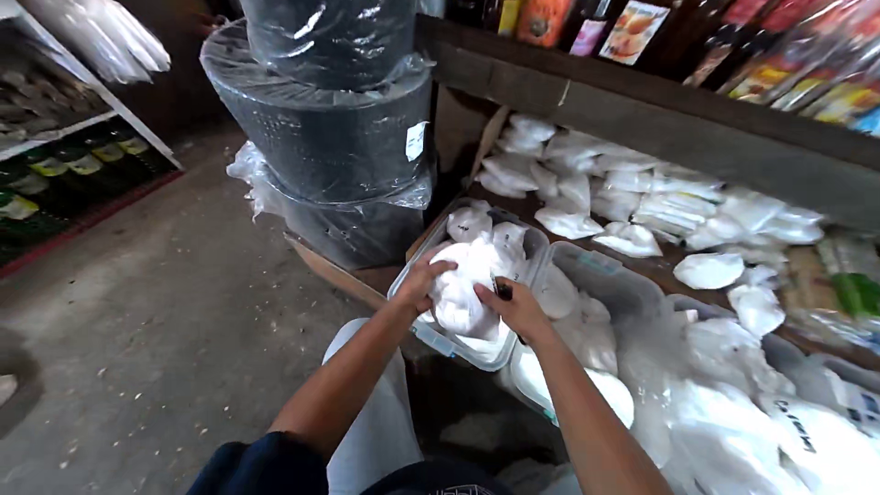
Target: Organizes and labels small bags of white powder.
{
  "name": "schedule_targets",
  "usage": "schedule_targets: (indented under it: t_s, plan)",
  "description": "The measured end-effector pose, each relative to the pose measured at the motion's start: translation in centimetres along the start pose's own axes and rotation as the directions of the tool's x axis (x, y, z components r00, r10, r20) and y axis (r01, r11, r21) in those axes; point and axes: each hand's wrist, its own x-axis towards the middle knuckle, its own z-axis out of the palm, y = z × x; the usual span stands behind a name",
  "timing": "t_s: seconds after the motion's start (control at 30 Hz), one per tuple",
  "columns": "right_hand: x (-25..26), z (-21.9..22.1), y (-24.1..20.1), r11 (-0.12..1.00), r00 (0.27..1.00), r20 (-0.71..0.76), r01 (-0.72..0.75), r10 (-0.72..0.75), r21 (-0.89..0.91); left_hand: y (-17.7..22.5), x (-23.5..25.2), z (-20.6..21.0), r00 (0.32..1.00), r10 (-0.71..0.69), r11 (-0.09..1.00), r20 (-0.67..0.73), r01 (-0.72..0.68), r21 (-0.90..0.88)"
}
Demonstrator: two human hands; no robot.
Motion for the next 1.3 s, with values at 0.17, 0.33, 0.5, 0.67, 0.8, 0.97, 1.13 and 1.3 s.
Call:
schedule_targets:
  t_s: [0.17, 0.33, 0.5, 0.67, 0.8, 0.97, 1.13, 1.3]
  plan:
    - [4.3, 3.9, -0.7, 0.998, 0.966, -0.254, -0.033, 0.047, 0.059, 1.7, 3.5, -2.9, 0.994, 0.088, 0.875, -0.057, -0.049, 0.481]
    - [3.4, 5.1, 0.8, 0.896, 0.946, -0.187, -0.169, 0.264, 0.412, 3.2, 2.3, -3.1, 0.938, 0.346, 0.5, 0.039, -0.219, 0.838]
    - [2.5, 2.1, 2.3, 0.388, 0.93, 0.325, -0.367, 0.171, 0.845, 0.3, -0.3, -4.2, 0.183, 0.517, -0.327, 0.836, -0.861, 0.39]
    - [0.7, 2.4, 2.3, 0.576, 0.976, 0.21, -0.199, 0.049, 0.793, -1.1, -1.2, -7.5, 0.061, 0.462, -0.444, 0.885, -0.848, 0.29]
    - [0.7, 3.6, 1.1, 0.583, 0.951, 0.181, -0.297, 0.249, 0.757, -1.8, -1.2, -9.0, 0.462, 0.574, 0.089, 0.676, -0.856, 0.509]
    - [1.3, 2.7, -0.2, 0.722, 0.908, 0.164, -0.407, 0.385, 0.56, -0.4, 0.4, -8.1, 0.917, 0.31, 0.734, 0.252, -0.4, 0.549]
    - [2.1, 1.3, 1.2, 0.858, 0.942, 0.012, -0.311, 0.336, 0.408, -2.2, 4.8, -7.8, 0.991, -0.077, 0.578, 0.111, -0.046, 0.815]
    - [2.8, 2.5, 2.9, 0.989, 0.991, 0.117, -0.051, 0.068, -0.141, -2.7, 6.1, -6.0, 0.998, -0.054, 0.352, 0.018, 0.002, 0.936]
